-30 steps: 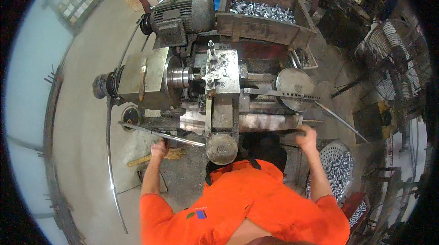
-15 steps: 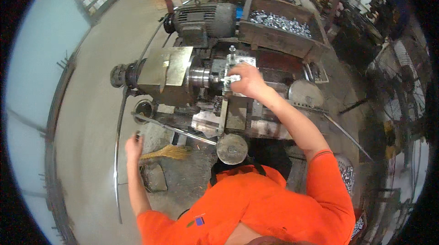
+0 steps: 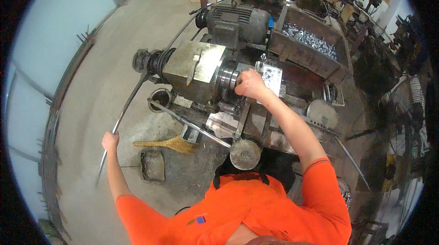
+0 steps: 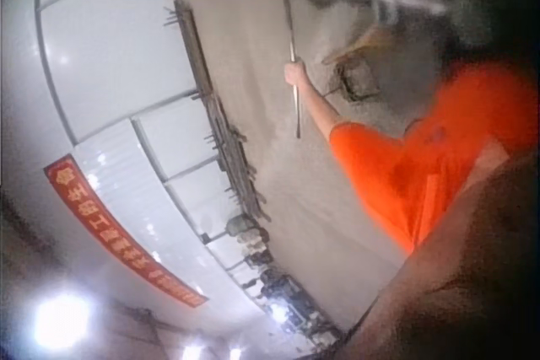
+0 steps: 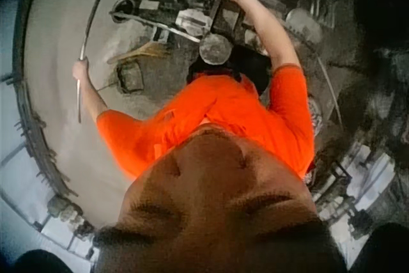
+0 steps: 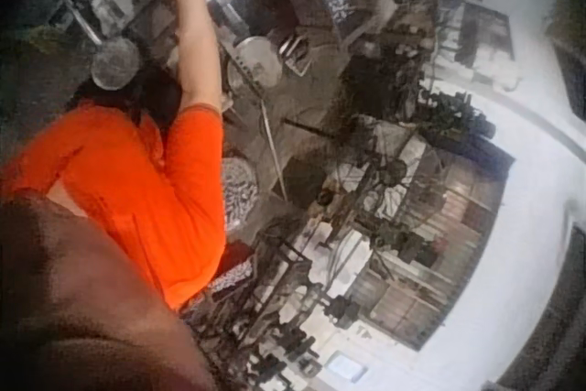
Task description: The person operates a metalworking machine, repeatedly inserting small metal pieces into the machine and using a long metal rod to manipulate the mechanism. The person removes processed pieces and places them into a nearby container.
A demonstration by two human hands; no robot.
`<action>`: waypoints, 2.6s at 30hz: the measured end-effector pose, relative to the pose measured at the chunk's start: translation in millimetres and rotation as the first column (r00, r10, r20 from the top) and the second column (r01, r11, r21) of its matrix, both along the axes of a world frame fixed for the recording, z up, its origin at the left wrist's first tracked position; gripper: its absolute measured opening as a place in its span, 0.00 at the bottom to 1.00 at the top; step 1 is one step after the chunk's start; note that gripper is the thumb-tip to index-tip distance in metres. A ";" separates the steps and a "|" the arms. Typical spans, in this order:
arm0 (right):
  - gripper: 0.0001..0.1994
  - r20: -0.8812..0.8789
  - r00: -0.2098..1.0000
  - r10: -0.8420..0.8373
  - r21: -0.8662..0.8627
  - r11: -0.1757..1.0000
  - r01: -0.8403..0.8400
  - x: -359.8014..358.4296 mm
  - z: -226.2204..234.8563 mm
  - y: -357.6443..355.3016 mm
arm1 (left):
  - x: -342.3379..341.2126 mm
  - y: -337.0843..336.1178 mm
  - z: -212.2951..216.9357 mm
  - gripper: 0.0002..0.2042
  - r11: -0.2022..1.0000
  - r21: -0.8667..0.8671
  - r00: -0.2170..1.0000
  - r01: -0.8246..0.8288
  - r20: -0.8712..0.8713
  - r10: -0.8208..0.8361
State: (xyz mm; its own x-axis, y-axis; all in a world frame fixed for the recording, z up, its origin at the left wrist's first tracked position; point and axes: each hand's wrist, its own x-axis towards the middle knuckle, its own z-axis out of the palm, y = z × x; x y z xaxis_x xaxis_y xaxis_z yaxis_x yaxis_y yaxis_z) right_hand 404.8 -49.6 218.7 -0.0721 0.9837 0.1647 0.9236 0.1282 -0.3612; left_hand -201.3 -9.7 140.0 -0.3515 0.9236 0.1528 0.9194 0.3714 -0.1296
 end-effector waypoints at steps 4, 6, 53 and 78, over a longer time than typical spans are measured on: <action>0.11 -0.022 1.000 -0.003 -0.036 0.999 0.002 -1.5 3.3 -1.4 | 8.7 6.0 13.3 0.19 0.991 -0.002 0.987 -0.130 0.097 0.130; 0.11 -0.032 0.999 -0.021 -0.102 0.995 0.018 0.0 3.6 -0.4 | 27.6 -6.7 18.0 0.20 0.990 -0.003 0.980 -0.141 0.141 0.140; 0.15 0.340 0.242 -0.909 -0.117 0.215 0.970 182.7 -144.9 -562.2 | 363.4 -57.5 -22.8 0.23 0.638 0.028 0.528 0.769 0.536 -0.659; 0.20 -0.608 0.691 -0.392 -0.006 0.872 0.489 90.9 -58.2 -342.6 | 433.6 -122.6 65.8 0.08 0.624 0.382 -0.325 0.682 0.922 -0.209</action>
